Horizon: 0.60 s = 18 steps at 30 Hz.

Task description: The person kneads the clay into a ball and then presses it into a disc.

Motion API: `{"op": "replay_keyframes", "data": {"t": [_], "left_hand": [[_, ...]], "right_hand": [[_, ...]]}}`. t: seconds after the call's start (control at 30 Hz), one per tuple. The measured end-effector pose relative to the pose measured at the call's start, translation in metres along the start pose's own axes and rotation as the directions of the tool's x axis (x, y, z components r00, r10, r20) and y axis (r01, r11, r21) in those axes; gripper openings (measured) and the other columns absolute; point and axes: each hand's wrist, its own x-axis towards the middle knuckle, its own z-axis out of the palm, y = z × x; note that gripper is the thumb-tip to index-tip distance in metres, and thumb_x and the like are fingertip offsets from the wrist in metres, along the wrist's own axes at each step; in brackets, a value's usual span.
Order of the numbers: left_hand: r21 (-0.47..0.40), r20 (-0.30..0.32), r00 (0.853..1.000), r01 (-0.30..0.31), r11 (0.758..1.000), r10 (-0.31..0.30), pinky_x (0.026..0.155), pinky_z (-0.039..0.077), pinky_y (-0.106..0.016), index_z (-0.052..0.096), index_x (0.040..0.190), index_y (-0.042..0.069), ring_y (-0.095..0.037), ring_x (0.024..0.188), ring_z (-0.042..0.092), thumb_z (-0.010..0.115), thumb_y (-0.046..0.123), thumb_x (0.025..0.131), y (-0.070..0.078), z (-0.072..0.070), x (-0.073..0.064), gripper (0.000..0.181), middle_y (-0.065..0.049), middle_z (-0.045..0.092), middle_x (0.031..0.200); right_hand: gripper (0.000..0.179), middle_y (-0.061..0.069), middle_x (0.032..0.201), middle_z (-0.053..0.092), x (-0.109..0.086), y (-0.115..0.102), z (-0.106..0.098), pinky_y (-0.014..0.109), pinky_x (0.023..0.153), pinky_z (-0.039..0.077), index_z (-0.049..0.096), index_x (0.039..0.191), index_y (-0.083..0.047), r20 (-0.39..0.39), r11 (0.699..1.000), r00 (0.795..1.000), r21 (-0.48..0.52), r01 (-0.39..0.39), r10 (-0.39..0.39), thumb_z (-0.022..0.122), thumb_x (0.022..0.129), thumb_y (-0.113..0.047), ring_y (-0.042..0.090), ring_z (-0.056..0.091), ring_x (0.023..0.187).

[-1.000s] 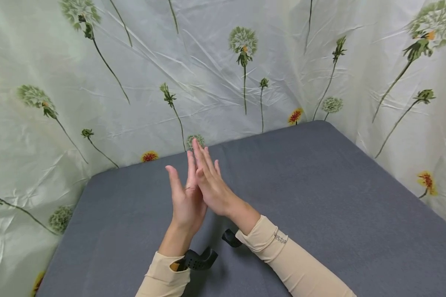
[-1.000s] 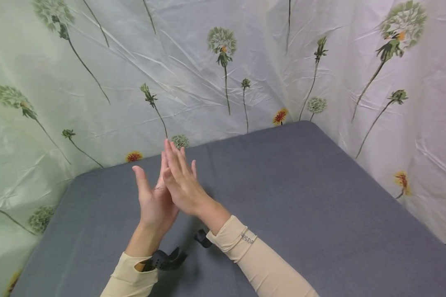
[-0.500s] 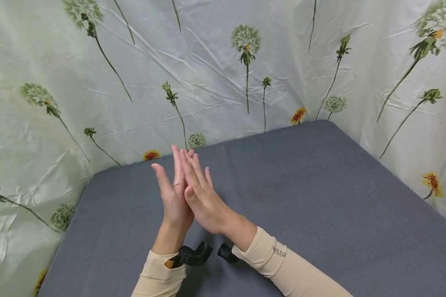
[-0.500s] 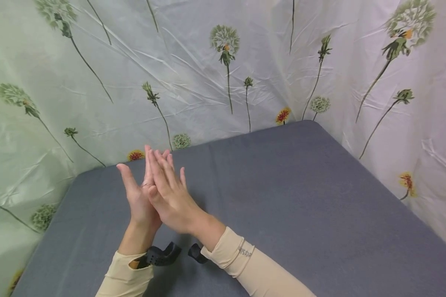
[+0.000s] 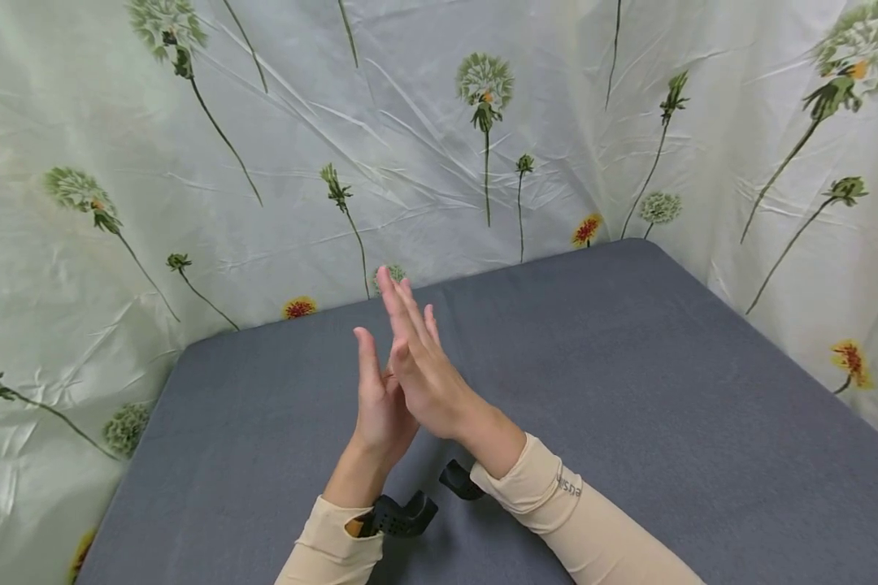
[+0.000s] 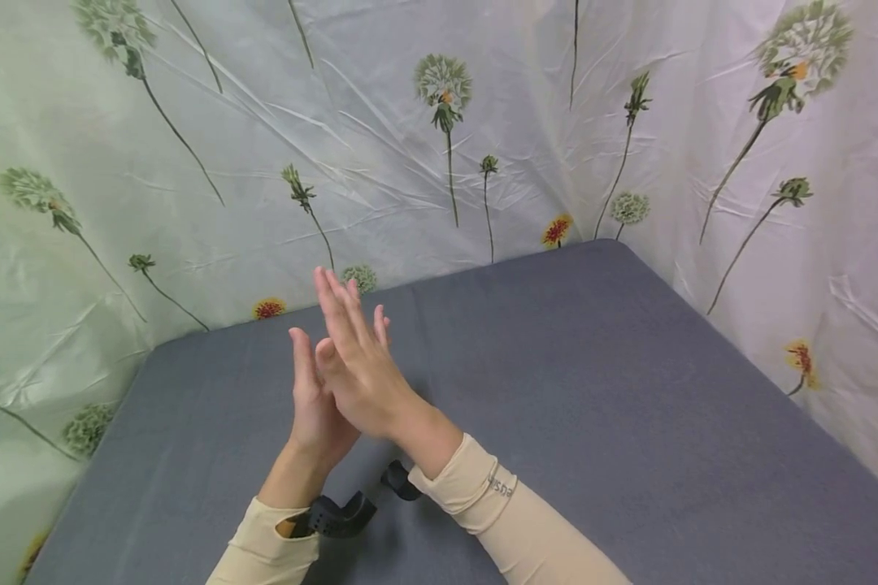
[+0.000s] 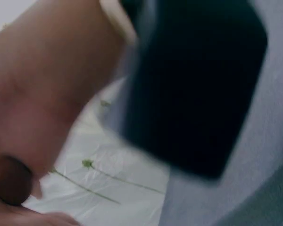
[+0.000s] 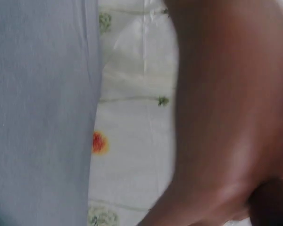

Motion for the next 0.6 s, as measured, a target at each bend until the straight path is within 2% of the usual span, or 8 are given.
{"op": "replay_keyframes", "data": {"t": [0.13,0.33,0.6], "left_hand": [[0.019,-0.023,0.997,-0.069,0.997,0.069,0.132,-0.01,-0.067,-0.017,0.166,0.051,-0.011,0.168,-0.011,-0.003,0.093,0.092,0.006,0.006,0.0,0.086,0.029,-0.013,0.176],[0.038,-0.114,0.98,-0.162,0.986,0.166,0.136,-0.004,-0.06,-0.021,0.166,0.049,-0.014,0.17,-0.001,0.001,0.095,0.091,0.018,0.002,-0.005,0.091,0.014,0.001,0.181],[0.041,-0.2,0.964,-0.172,0.984,0.177,0.135,-0.006,-0.06,-0.012,0.166,0.055,-0.021,0.171,0.001,0.005,0.096,0.091,0.026,-0.015,-0.008,0.087,0.011,-0.002,0.182]], "right_hand": [[0.104,-0.012,0.182,-0.004,0.002,0.009,-0.002,0.066,0.132,-0.011,-0.002,0.175,-0.025,-0.028,0.998,0.998,0.02,-0.054,0.055,-0.004,0.093,-0.09,0.017,-0.011,0.169],[0.104,-0.017,0.181,-0.008,0.0,0.017,0.011,0.069,0.131,-0.009,-0.005,0.174,-0.031,0.024,0.989,0.99,0.056,-0.139,0.137,-0.004,0.09,-0.093,0.018,-0.014,0.169],[0.099,-0.014,0.181,-0.01,-0.007,0.006,0.028,0.071,0.132,-0.005,-0.007,0.174,-0.032,0.096,0.993,0.989,0.021,-0.114,0.112,-0.008,0.093,-0.089,0.019,-0.014,0.169]]}}
